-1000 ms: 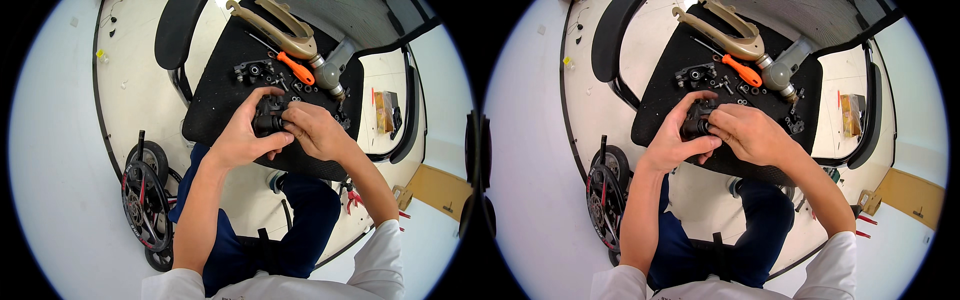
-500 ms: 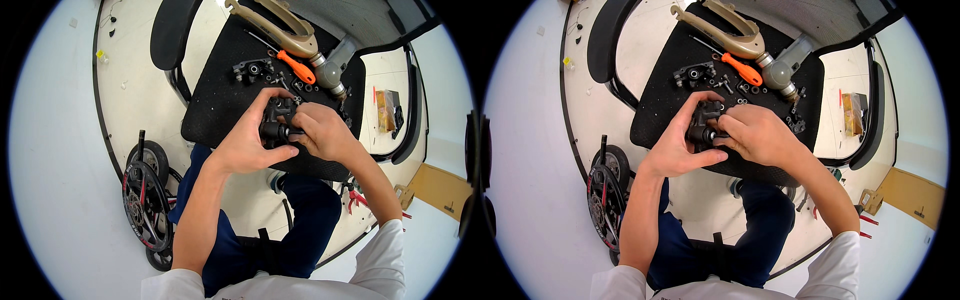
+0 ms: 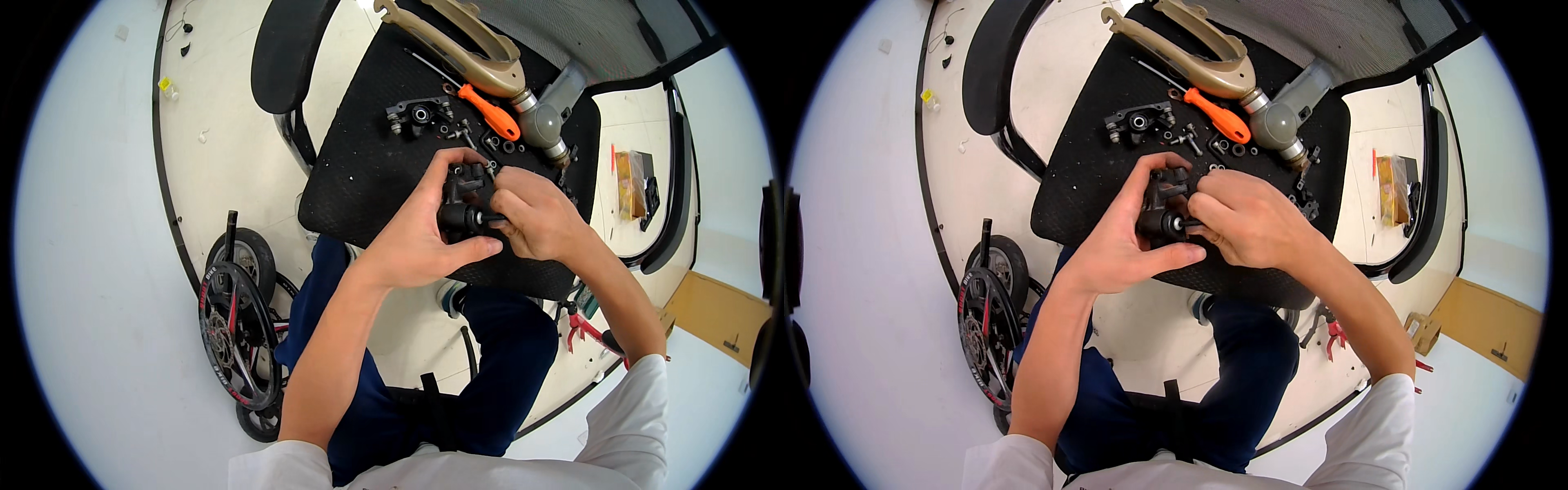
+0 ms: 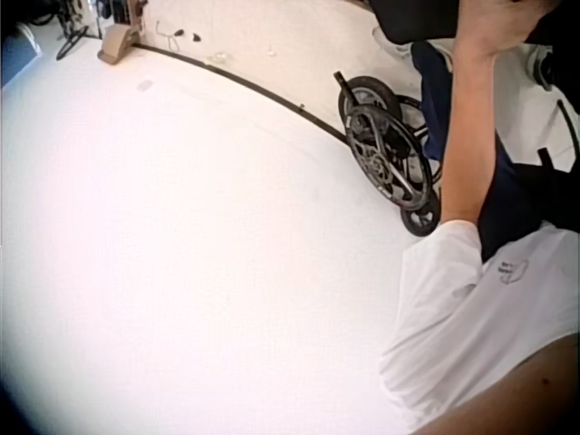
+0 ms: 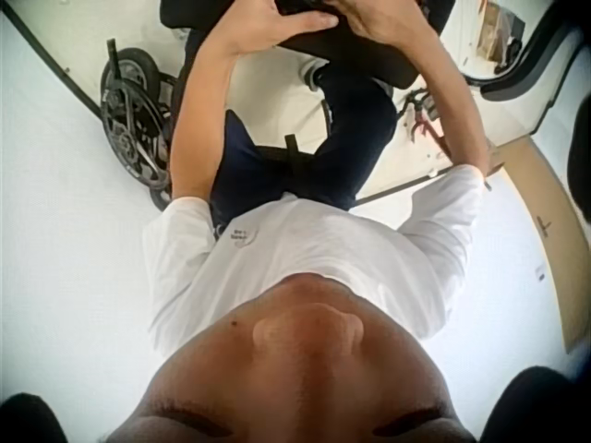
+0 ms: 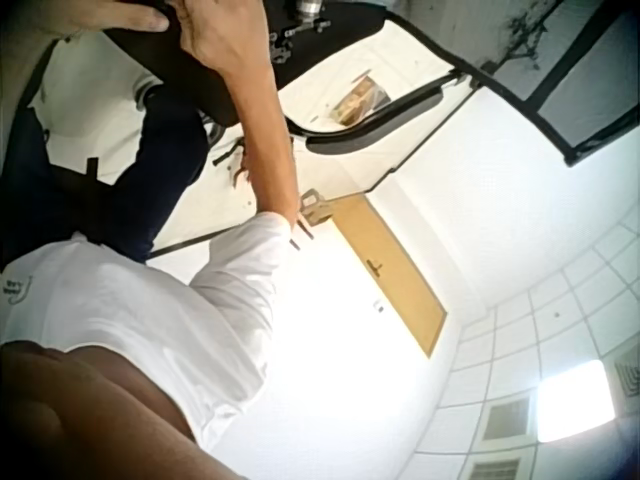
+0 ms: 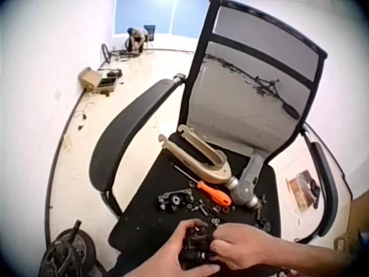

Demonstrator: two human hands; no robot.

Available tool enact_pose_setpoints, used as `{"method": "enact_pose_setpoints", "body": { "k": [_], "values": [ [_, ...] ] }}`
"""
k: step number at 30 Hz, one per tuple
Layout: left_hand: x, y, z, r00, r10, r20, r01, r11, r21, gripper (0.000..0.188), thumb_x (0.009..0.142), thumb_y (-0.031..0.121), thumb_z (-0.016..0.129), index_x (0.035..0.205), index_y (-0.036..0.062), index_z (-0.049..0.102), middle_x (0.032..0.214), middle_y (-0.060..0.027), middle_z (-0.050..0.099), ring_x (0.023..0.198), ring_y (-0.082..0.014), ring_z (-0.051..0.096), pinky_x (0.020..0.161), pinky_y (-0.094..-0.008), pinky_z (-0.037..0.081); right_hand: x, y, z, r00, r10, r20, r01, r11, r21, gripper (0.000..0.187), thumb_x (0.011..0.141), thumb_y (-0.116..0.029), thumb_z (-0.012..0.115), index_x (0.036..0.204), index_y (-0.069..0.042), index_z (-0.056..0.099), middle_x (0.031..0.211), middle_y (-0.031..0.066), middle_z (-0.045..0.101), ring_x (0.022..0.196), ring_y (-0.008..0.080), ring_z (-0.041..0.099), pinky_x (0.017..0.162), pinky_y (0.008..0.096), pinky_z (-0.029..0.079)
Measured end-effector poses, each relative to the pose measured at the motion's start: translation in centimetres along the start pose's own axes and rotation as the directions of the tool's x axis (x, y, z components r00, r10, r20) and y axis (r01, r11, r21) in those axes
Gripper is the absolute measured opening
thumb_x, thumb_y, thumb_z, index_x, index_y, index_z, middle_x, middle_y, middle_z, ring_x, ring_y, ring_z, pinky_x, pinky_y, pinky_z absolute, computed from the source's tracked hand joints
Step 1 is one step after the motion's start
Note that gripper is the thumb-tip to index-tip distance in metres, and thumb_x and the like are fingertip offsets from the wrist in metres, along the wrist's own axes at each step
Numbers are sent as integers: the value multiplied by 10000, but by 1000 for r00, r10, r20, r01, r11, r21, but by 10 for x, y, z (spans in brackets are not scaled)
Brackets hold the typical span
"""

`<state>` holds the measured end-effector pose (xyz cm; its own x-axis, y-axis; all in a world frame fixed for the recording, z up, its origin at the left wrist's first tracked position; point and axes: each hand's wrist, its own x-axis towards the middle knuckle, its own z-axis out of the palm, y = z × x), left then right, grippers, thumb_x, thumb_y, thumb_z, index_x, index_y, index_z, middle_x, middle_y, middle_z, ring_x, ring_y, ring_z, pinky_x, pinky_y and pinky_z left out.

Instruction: The person assembles small bicycle components on a black mat, using an Allen key to tighten screws and align parts. They repeatedly pick up, align, and fasten small metal pieces, occasionally placing them back on the mat.

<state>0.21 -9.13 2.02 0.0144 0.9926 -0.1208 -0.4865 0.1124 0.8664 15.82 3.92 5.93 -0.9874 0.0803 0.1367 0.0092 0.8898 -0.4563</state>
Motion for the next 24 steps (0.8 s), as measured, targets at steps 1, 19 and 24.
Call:
{"method": "enact_pose_setpoints", "body": {
  "k": [1, 19, 24],
  "values": [
    [1, 0, -1, 1000, -16, -9, 17, 998, 59, 802, 726, 21, 803, 1377, 78, 338, 1081, -37, 531, 996, -97, 558, 816, -244, 503, -2, 2, 2, 1000, 9, -7, -9, 1000, 0, 256, 726, -110, 712, 826, -55, 482, 775, 109, 457, 738, 318, 518, 640, 414, 441],
    [7, -18, 5, 971, 134, -195, -107, 984, 144, 582, 736, 29, 799, 1156, 26, 395, 1036, -79, 585, 936, -111, 593, 839, -283, 521, 3, -3, 8, 957, 284, 64, -291, 941, 172, 140, 866, -57, 607, 902, -16, 478, 738, 185, 553, 721, 406, 571, 616, 473, 437],
    [7, -17, 1, 983, 79, -166, -51, 985, 165, 557, 780, -48, 747, 1178, 59, 373, 1078, -45, 538, 979, -93, 580, 861, -272, 531, 1, -6, 9, 914, 374, 155, -404, 869, 285, 111, 923, -83, 555, 944, 3, 488, 776, 217, 571, 766, 429, 575, 636, 474, 441]
  ]
}}
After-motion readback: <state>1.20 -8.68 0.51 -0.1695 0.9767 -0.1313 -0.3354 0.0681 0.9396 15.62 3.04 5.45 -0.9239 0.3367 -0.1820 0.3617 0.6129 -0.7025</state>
